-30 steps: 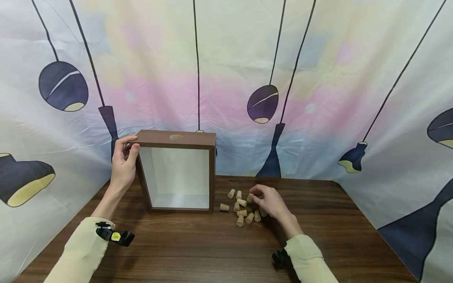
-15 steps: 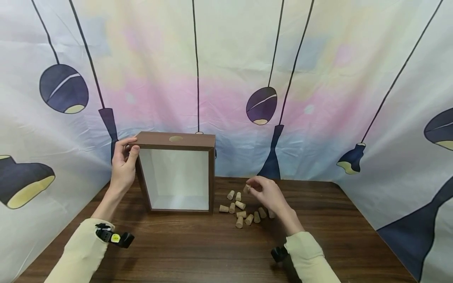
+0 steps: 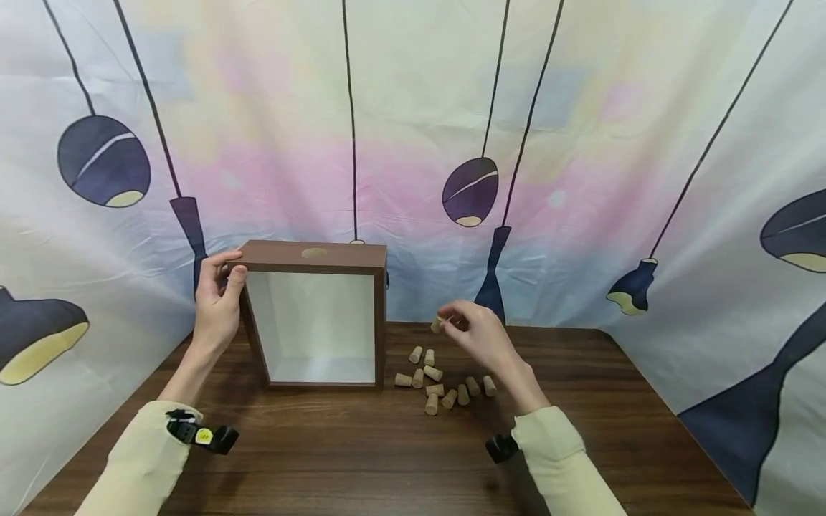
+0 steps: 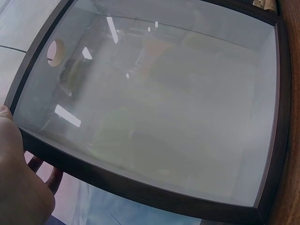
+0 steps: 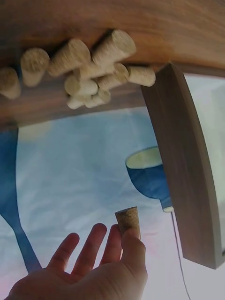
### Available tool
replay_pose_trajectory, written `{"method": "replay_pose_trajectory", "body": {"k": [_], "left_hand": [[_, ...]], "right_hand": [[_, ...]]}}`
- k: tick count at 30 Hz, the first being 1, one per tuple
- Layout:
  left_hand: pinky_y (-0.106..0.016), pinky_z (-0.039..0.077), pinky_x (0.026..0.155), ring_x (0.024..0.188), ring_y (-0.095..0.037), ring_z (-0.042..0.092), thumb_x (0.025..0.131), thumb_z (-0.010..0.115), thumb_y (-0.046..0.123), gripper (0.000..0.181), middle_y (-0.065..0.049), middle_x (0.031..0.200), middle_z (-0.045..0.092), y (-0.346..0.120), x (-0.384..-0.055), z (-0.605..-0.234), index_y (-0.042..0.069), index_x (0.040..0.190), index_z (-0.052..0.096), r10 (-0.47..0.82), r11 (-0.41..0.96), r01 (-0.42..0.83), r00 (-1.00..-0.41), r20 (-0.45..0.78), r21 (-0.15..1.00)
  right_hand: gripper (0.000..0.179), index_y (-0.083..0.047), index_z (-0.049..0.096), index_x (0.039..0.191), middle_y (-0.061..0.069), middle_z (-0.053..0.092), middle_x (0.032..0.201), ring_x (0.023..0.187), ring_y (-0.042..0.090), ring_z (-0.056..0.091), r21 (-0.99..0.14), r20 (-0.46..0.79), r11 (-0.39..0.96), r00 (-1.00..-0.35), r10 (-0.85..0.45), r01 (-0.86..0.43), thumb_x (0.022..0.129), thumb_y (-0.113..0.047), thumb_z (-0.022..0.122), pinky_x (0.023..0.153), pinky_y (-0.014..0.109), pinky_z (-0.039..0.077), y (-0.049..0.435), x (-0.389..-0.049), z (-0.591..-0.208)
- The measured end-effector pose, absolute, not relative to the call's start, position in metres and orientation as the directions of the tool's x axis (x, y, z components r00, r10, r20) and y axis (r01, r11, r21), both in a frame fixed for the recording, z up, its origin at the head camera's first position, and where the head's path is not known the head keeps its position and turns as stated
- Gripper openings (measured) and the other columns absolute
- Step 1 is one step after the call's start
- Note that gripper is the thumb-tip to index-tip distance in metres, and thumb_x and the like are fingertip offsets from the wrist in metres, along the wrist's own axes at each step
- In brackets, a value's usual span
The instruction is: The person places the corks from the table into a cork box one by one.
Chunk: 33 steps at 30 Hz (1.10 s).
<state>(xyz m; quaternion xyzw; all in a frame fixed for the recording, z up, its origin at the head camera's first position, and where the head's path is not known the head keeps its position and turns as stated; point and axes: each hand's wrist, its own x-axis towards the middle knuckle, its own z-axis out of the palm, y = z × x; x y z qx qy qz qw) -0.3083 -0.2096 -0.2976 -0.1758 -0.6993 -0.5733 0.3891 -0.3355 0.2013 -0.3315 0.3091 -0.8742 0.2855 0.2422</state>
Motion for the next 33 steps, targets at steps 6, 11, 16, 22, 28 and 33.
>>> {"method": "replay_pose_trajectory", "body": {"k": [6, 11, 16, 22, 28, 33], "left_hand": [[-0.016, 0.037, 0.082, 0.109, -0.002, 0.045, 0.104, 0.048, 0.006, 0.034, -0.017, 0.149, 0.045, -0.211, -0.306, -0.298, -0.007, 0.135, 0.045, -0.201, 0.294, 0.688, -0.634, 0.746, 0.664], [-0.017, 0.036, 0.082, 0.109, -0.001, 0.045, 0.105, 0.047, 0.005, 0.033, -0.018, 0.149, 0.045, -0.211, -0.305, -0.297, -0.008, 0.135, 0.045, -0.2, 0.302, 0.689, -0.63, 0.75, 0.659], [-0.017, 0.036, 0.082, 0.11, -0.001, 0.046, 0.104, 0.047, 0.005, 0.033, -0.018, 0.149, 0.045, -0.21, -0.308, -0.298, -0.008, 0.135, 0.045, -0.195, 0.291, 0.698, -0.626, 0.755, 0.654], [-0.017, 0.036, 0.082, 0.11, -0.002, 0.045, 0.105, 0.047, 0.007, 0.034, -0.016, 0.149, 0.045, -0.208, -0.31, -0.298, -0.007, 0.136, 0.045, -0.199, 0.285, 0.696, -0.629, 0.751, 0.659], [-0.017, 0.035, 0.077, 0.107, -0.003, 0.046, 0.105, 0.048, 0.007, 0.034, -0.015, 0.148, 0.047, -0.209, -0.309, -0.298, -0.005, 0.136, 0.047, -0.205, 0.3, 0.697, -0.62, 0.757, 0.652], [-0.017, 0.035, 0.076, 0.105, -0.002, 0.047, 0.104, 0.048, 0.007, 0.034, -0.017, 0.148, 0.047, -0.209, -0.311, -0.299, -0.006, 0.136, 0.047, -0.203, 0.299, 0.701, -0.616, 0.761, 0.647]], "right_hand": [[0.018, -0.01, 0.072, 0.11, 0.003, 0.073, 0.103, 0.088, 0.014, 0.069, -0.296, 0.646, 0.626, -0.634, -0.424, -0.721, 0.093, -0.014, 0.071, 0.075, 0.033, 0.057, 0.193, -0.333, -0.313], [0.018, -0.01, 0.072, 0.11, 0.004, 0.073, 0.104, 0.087, 0.016, 0.07, -0.263, 0.674, 0.613, -0.596, -0.437, -0.745, 0.092, -0.012, 0.072, 0.076, 0.037, 0.056, 0.186, -0.332, -0.298], [0.018, -0.008, 0.072, 0.11, 0.004, 0.074, 0.103, 0.087, 0.017, 0.07, -0.231, 0.691, 0.604, -0.566, -0.451, -0.763, 0.092, -0.012, 0.072, 0.081, 0.04, 0.055, 0.18, -0.329, -0.281], [0.019, -0.008, 0.071, 0.111, 0.005, 0.074, 0.103, 0.087, 0.017, 0.07, -0.197, 0.712, 0.59, -0.528, -0.463, -0.783, 0.093, -0.012, 0.071, 0.084, 0.04, 0.054, 0.168, -0.326, -0.257], [0.02, -0.007, 0.072, 0.112, 0.004, 0.075, 0.102, 0.087, 0.018, 0.071, -0.177, 0.736, 0.554, -0.483, -0.474, -0.814, 0.093, -0.013, 0.071, 0.086, 0.041, 0.054, 0.154, -0.322, -0.233], [0.017, -0.008, 0.072, 0.11, 0.003, 0.075, 0.1, 0.087, 0.017, 0.07, -0.153, 0.752, 0.521, -0.441, -0.49, -0.84, 0.093, -0.012, 0.07, 0.086, 0.039, 0.053, 0.144, -0.322, -0.217]]}}
